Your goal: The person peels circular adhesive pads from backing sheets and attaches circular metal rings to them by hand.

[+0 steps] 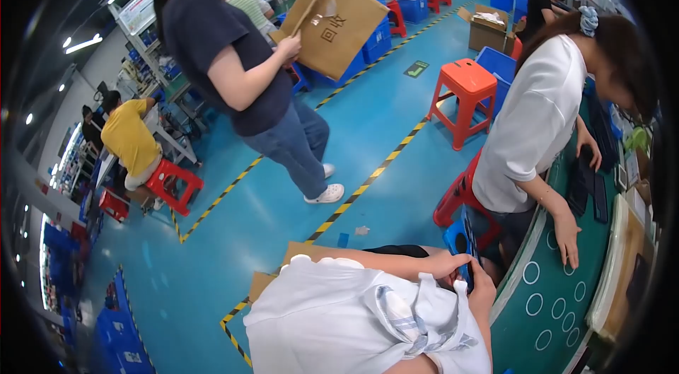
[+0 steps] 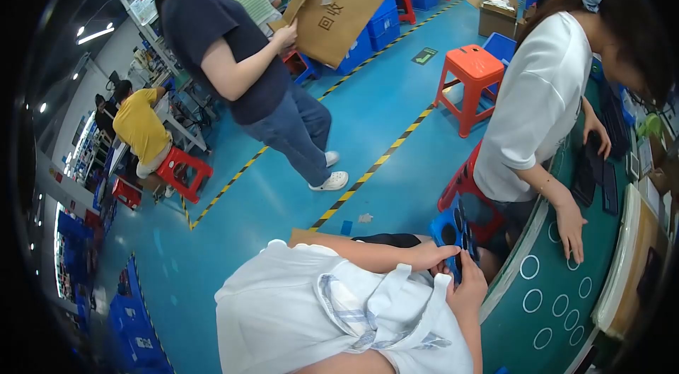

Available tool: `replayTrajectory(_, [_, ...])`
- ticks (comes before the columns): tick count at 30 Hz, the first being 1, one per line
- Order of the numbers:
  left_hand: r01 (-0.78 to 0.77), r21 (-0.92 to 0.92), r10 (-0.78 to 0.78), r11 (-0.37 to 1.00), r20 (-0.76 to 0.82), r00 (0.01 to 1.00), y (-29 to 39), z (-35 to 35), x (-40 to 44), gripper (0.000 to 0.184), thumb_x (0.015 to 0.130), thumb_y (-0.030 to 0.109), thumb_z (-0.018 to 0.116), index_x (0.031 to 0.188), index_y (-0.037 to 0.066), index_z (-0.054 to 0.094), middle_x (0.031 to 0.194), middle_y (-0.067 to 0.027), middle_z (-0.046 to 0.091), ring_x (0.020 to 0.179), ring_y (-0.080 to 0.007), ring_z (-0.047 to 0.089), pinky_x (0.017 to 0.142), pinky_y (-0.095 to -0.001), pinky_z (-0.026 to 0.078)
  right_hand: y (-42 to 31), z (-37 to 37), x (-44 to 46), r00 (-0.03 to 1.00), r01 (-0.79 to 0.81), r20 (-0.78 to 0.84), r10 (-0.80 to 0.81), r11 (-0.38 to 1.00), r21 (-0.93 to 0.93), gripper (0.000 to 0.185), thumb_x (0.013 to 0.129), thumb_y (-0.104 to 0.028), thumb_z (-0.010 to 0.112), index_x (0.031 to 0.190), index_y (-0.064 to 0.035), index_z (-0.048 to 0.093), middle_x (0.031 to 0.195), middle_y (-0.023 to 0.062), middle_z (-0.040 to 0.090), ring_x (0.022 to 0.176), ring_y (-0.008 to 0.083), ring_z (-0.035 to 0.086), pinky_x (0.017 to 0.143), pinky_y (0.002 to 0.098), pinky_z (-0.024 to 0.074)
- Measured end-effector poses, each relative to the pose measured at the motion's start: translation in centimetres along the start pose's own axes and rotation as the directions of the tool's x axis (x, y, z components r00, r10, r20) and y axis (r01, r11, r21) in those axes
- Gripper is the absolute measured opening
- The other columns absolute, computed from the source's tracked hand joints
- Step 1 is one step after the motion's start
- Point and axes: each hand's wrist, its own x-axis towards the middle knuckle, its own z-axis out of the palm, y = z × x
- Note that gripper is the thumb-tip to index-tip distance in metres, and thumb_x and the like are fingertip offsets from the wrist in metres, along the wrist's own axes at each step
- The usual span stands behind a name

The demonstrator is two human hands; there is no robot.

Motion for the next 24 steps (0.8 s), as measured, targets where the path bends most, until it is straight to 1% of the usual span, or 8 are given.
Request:
replayTrajectory(3, [-0.059, -0.093, 0.059, 0.994, -0.005, 0.998, 1.2, 0.8, -1.2, 0.031, 0.084, 0.032, 0.039, 0.082, 0.005, 0.052, 0.063, -0.0028, 0.052, 0.051, -0.0105, 0.051, 0.044, -0.0209, 0.041, 0.0, -0.4, 0.0, 0.993, -0.105, 0.073, 0.095, 0.981, 0.161, 0.04, 0.069, -0.012, 0.054, 0.106, 0.0028, 0.049, 0.093, 0.0173, 0.057, 0.079, 0.0295, 0.057, 0.068, 0.0343, 0.044])
replayTrajectory(5, [-0.068, 0.044, 0.066, 0.997, 0.043, 0.997, 0.3, 0.4, -0.6, 0.025, 0.084, 0.028, 0.039, 0.082, 0.006, 0.051, 0.063, 0.0, 0.05, 0.05, -0.0079, 0.048, 0.043, -0.0203, 0.037, -0.6, 0.0, -0.2, 0.875, -0.482, 0.258, 0.41, 0.79, 0.38, 0.038, 0.072, -0.011, 0.055, 0.106, 0.0044, 0.048, 0.092, 0.0198, 0.056, 0.082, 0.0264, 0.058, 0.068, 0.0304, 0.0439])
replayTrajectory(7, [-0.054, 0.047, 0.049, 0.997, 0.097, 0.994, 0.5, 0.3, -0.5, 0.025, 0.084, 0.028, 0.04, 0.083, 0.006, 0.052, 0.064, 0.0003, 0.05, 0.053, -0.0073, 0.047, 0.045, -0.0204, 0.037, -0.9, -0.4, 0.1, 0.852, -0.516, 0.3, 0.43, 0.79, 0.331, 0.037, 0.075, -0.008, 0.054, 0.108, 0.0052, 0.047, 0.094, 0.0187, 0.056, 0.085, 0.0208, 0.058, 0.07, 0.0256, 0.043])
replayTrajectory(11, [-0.077, -0.119, 0.091, 0.99, 0.121, 0.988, 1.1, 1.1, -0.5, 0.027, 0.084, 0.03, 0.04, 0.087, 0.006, 0.053, 0.068, -0.001, 0.052, 0.056, -0.0082, 0.047, 0.049, -0.021, 0.038, 0.8, 1.0, -0.5, 0.834, -0.471, 0.271, 0.481, 0.363, 0.804, 0.035, 0.079, -0.003, 0.049, 0.113, 0.0044, 0.043, 0.107, 0.013, 0.05, 0.095, 0.0159, 0.05, 0.082, 0.0251, 0.0388])
replayTrajectory(13, [0.121, 0.122, -0.124, 0.985, 0.018, 0.992, 0.1, 0.6, 0.8, 0.028, 0.084, 0.03, 0.041, 0.086, 0.005, 0.054, 0.069, -0.0022, 0.054, 0.055, -0.0102, 0.049, 0.048, -0.0226, 0.04, 1.5, 1.3, -0.8, 0.842, -0.467, 0.255, 0.476, 0.405, 0.786, 0.034, 0.08, -0.003, 0.047, 0.113, 0.004, 0.043, 0.109, 0.0128, 0.049, 0.097, 0.0162, 0.049, 0.082, 0.025, 0.0386])
replayTrajectory(15, [-0.229, -0.179, 0.248, 0.957, 0.086, 0.965, -1.0, 1.5, 1.2, 0.036, 0.083, 0.036, 0.042, 0.082, 0.004, 0.056, 0.069, -0.0034, 0.055, 0.056, -0.012, 0.05, 0.047, -0.0244, 0.041, 1.9, 1.0, -0.6, 0.848, -0.488, 0.314, 0.428, 0.398, 0.777, 0.035, 0.081, -0.004, 0.046, 0.114, 0.0036, 0.041, 0.109, 0.0135, 0.049, 0.097, 0.0178, 0.049, 0.083, 0.0264, 0.0379])
replayTrajectory(19, [-0.203, 0.051, 0.199, 0.978, 0.071, 0.977, 4.0, 1.9, -2.5, 0.043, 0.078, 0.043, 0.044, 0.075, 0.002, 0.055, 0.062, -0.0059, 0.054, 0.05, -0.0147, 0.051, 0.046, -0.0253, 0.041, 3.0, 1.0, -1.1, 0.903, -0.394, 0.207, 0.376, 0.539, 0.744, 0.037, 0.081, -0.007, 0.047, 0.116, 0.0032, 0.039, 0.11, 0.0154, 0.048, 0.1, 0.0199, 0.048, 0.084, 0.0287, 0.0366])
replayTrajectory(24, [-0.19, -0.061, 0.192, 0.98, 0.022, 0.981, 1.3, 1.6, -0.1, 0.037, 0.078, 0.039, 0.045, 0.074, 0.002, 0.052, 0.06, -0.0066, 0.053, 0.046, -0.0148, 0.051, 0.041, -0.0254, 0.04, 2.8, 1.2, -1.1, 0.924, -0.364, 0.188, 0.334, 0.61, 0.704, 0.04, 0.08, -0.008, 0.048, 0.117, 0.0034, 0.038, 0.109, 0.0154, 0.049, 0.097, 0.0207, 0.049, 0.083, 0.0288, 0.0376])
